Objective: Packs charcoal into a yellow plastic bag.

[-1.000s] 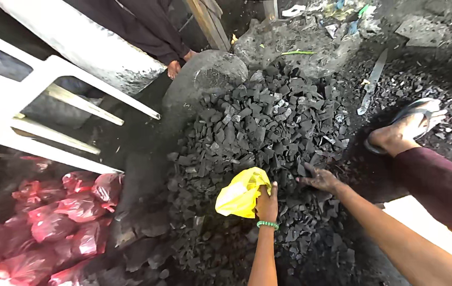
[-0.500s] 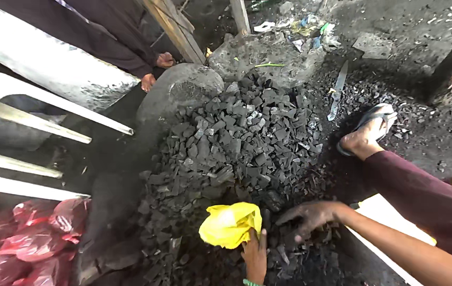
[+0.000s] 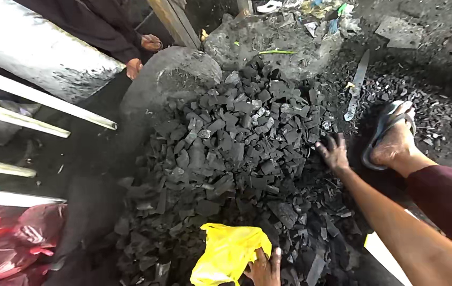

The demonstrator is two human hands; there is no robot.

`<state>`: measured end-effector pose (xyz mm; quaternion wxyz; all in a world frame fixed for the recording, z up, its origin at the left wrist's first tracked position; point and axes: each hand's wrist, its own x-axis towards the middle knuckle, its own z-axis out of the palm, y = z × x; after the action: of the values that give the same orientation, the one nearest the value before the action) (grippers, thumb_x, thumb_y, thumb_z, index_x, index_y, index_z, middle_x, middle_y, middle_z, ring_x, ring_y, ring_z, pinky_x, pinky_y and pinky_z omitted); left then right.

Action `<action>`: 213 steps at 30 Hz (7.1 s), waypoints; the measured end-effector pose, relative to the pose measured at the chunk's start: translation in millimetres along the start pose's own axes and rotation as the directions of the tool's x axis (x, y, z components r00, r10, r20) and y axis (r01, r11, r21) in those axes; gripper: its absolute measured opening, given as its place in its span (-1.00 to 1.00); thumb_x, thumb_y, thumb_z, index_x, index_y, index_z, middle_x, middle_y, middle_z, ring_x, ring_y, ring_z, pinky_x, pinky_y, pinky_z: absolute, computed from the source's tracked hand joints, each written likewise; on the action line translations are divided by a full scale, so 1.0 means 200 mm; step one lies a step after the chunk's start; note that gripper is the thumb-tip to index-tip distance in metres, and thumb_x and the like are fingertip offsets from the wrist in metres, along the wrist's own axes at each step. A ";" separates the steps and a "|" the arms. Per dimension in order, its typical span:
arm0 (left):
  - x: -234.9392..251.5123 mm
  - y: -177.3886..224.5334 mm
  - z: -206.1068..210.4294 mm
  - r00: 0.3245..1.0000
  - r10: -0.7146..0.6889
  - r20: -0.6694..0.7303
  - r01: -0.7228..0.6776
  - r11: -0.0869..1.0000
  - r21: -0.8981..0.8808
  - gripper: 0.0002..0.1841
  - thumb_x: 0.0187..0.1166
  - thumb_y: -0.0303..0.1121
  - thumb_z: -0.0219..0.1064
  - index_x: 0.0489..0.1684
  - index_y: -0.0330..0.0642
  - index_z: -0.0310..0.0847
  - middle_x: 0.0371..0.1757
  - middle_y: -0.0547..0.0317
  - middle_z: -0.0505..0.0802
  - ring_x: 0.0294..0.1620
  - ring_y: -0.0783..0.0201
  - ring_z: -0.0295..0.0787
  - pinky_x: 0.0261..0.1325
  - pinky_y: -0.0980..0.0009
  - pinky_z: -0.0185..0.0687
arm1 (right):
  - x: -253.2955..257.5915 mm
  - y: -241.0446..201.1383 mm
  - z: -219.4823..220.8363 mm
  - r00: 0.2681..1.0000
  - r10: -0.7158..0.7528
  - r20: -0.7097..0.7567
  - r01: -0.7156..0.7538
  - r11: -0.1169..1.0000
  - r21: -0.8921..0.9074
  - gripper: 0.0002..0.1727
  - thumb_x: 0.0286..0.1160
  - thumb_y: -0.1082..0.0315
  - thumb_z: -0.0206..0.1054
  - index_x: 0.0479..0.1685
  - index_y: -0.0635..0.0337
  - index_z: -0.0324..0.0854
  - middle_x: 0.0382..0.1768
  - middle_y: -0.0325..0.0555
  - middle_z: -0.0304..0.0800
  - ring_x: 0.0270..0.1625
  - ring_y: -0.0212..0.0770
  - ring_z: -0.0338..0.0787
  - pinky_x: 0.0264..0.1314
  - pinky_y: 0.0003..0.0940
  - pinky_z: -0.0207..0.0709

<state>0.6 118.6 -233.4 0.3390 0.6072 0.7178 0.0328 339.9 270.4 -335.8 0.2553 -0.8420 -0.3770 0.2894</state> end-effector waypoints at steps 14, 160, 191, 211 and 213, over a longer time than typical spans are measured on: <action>0.03 0.10 -0.12 0.968 -0.162 0.190 0.191 0.971 -0.145 -0.33 0.85 0.02 -0.01 0.78 -0.31 0.20 0.75 -0.35 0.35 0.81 -0.43 0.00 0.66 -0.56 -0.32 | -0.91 -0.21 0.10 0.844 -0.209 0.493 0.115 0.970 0.215 -0.47 0.64 0.24 0.37 0.58 0.12 0.56 0.74 0.33 0.23 0.76 0.32 0.27 0.73 0.27 0.16; -0.54 -0.83 -1.64 0.384 -0.555 -0.738 0.255 0.832 -0.493 -0.25 0.61 -0.20 0.45 0.56 -0.64 0.22 0.36 -0.62 0.61 0.47 -0.41 0.54 0.55 -0.17 0.40 | -1.37 -0.23 -0.18 0.914 -0.314 0.257 0.277 0.946 0.170 -0.57 0.75 0.38 0.18 0.49 0.42 0.50 0.42 0.56 0.55 0.49 0.48 0.54 0.56 0.44 0.28; -0.16 -0.02 -0.22 0.960 -0.228 0.165 0.251 0.959 -0.135 -0.44 0.87 -0.03 0.03 0.52 -0.34 0.53 0.53 -0.32 0.63 0.67 -0.19 0.43 0.70 -0.17 0.19 | -1.30 -0.13 -0.02 0.855 -0.112 0.507 0.129 0.992 0.001 -0.22 0.56 -0.03 0.45 0.75 0.06 0.34 0.75 0.51 0.09 0.69 0.62 0.20 0.62 0.52 0.15; -0.41 0.14 -0.02 0.980 -0.159 -0.122 0.058 0.809 -0.585 -0.58 0.75 -0.26 0.21 0.31 -0.49 0.61 0.34 -0.41 0.70 0.51 -0.20 0.50 0.64 -0.13 0.19 | -1.62 -0.16 0.09 0.892 -0.088 0.443 -0.303 0.610 0.732 -0.51 0.68 0.14 0.17 0.49 0.19 0.54 0.37 -0.06 0.66 0.32 -0.32 0.68 0.37 -0.32 0.58; -0.46 0.20 -0.08 0.985 -0.042 -0.169 -0.034 0.906 -0.422 -0.64 0.70 -0.29 0.26 0.15 -0.48 0.72 0.21 -0.38 0.78 0.45 -0.24 0.56 0.64 -0.22 0.14 | -1.61 -0.19 0.05 0.838 -0.097 0.537 -0.401 0.559 0.726 -0.49 0.79 0.10 0.06 0.59 0.13 0.43 0.31 -0.18 0.71 0.23 -0.43 0.69 0.29 -0.41 0.59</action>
<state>29.3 53.7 -161.7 0.3987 0.5127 0.7216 0.2397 137.2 43.0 -223.6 0.4747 -0.5461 -0.1762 0.6673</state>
